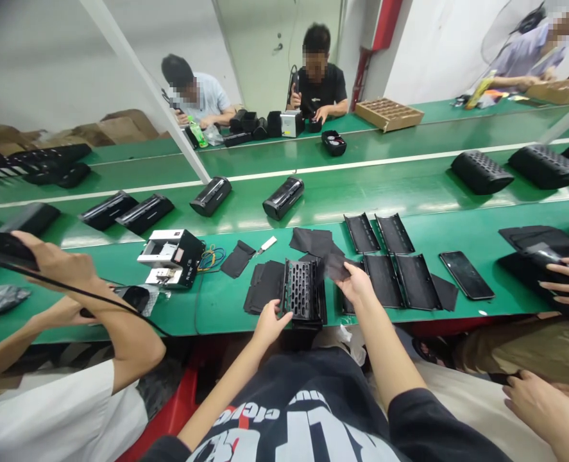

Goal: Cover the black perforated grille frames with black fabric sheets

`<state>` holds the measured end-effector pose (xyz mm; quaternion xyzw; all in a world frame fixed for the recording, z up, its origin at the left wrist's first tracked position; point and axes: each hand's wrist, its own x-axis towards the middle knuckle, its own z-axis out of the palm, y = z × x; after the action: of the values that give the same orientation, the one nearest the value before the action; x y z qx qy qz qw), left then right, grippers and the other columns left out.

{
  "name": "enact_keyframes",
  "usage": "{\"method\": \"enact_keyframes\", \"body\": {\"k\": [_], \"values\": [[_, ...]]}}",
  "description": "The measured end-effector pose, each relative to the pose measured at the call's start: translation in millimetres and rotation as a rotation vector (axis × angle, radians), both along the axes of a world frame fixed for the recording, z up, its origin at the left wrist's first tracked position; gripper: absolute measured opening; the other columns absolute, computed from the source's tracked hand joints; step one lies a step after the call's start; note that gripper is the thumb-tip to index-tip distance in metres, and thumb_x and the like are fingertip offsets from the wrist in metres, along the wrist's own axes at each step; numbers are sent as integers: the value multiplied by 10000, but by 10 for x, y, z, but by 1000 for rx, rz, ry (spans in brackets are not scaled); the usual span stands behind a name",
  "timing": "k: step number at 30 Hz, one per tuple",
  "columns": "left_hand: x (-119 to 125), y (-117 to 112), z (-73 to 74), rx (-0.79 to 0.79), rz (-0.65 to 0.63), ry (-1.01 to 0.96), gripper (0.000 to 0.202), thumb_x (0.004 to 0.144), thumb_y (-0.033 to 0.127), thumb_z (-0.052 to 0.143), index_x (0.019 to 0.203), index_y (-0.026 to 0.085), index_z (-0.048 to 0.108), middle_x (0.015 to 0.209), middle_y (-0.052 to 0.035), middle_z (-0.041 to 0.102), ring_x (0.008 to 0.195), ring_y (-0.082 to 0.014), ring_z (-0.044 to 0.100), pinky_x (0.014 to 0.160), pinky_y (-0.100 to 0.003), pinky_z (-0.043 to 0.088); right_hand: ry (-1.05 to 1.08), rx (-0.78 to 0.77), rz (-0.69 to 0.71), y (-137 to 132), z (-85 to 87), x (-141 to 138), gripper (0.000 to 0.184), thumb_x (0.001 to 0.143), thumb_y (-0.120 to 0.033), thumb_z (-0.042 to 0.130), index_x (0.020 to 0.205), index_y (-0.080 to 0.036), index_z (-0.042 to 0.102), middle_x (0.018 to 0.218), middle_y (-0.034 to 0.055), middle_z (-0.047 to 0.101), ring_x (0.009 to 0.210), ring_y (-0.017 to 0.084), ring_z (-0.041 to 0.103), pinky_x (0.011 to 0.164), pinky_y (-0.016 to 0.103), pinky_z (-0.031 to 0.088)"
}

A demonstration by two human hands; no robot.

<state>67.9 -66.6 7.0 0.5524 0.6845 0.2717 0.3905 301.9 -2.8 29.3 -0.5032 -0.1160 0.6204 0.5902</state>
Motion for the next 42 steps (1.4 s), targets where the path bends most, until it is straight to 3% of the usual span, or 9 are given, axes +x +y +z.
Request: {"method": "enact_keyframes", "body": {"k": [4, 7, 14, 19, 25, 29, 31, 34, 42], "values": [[20, 45, -42, 44, -1, 4, 51, 629, 189, 542, 675, 169, 536, 602, -13, 517, 647, -161, 521, 691, -308, 386, -220, 181, -231, 66, 213, -29, 211, 727, -227, 467, 912, -175, 553, 893, 55, 641, 826, 167, 599, 756, 370, 476], [-12, 119, -20, -26, 101, -197, 52, 651, 221, 526, 655, 174, 505, 568, 8, 522, 550, -130, 516, 597, -269, 408, -585, 349, -200, 56, 350, -189, 327, 755, -328, 453, 1037, -182, 532, 1043, 66, 588, 986, 178, 529, 894, 381, 381], [-83, 296, 117, -110, 197, -474, 154, 674, 325, 518, 696, 178, 477, 607, 11, 549, 543, -126, 532, 493, -238, 422, -1134, 701, 670, -266, 206, -842, 402, 795, -254, 381, 1189, -211, 453, 1274, 57, 404, 1192, 187, 328, 1005, 381, 238], [-79, 268, 252, -18, 229, -453, 194, 677, 363, 521, 698, 171, 506, 574, 32, 503, 522, -97, 470, 507, -208, 387, -1264, 677, 962, -475, 184, -1049, 465, 790, -378, 420, 1227, -220, 405, 1296, 94, 367, 1219, 253, 269, 995, 489, 163], [-169, 218, 459, 51, 156, -497, 192, 672, 357, 541, 679, 167, 512, 610, 35, 502, 569, -86, 450, 558, -191, 361, -1091, 723, 1106, -471, 537, -908, 685, 692, -545, 489, 1273, -218, 329, 1323, 115, 316, 1224, 284, 246, 987, 503, 134], [-249, 218, 608, -51, 132, -621, 217, 648, 362, 565, 619, 168, 471, 564, 45, 480, 553, -88, 451, 544, -191, 356, -1098, 593, 716, -221, 703, -685, 574, 720, -478, 497, 1226, -221, 406, 1271, 101, 397, 1192, 263, 312, 993, 450, 187], [-275, 215, 681, -124, 119, -680, 219, 623, 351, 590, 617, 170, 467, 560, 50, 490, 545, -89, 463, 541, -193, 363, -1096, 409, 551, -77, 683, -551, 763, 613, -460, 621, 1270, -203, 330, 1303, 125, 339, 1206, 298, 273, 990, 473, 180], [-297, 206, 774, -196, 109, -773, 205, 601, 324, 614, 636, 170, 484, 552, 57, 507, 534, -87, 485, 544, -191, 379, -954, 184, 654, 58, 549, -385, 1001, 425, -374, 755, 1286, -174, 285, 1267, 163, 376, 1160, 329, 337, 954, 486, 243], [-394, 192, 831, -336, 267, -1027, 349, 658, 423, 581, 876, 152, 563, 807, -53, 637, 719, -154, 593, 651, -263, 463, -407, 138, 821, 18, 378, -294, 694, 527, -198, 701, 1159, -161, 416, 756, 27, 618, 625, 151, 571, 470, 258, 472]]}}
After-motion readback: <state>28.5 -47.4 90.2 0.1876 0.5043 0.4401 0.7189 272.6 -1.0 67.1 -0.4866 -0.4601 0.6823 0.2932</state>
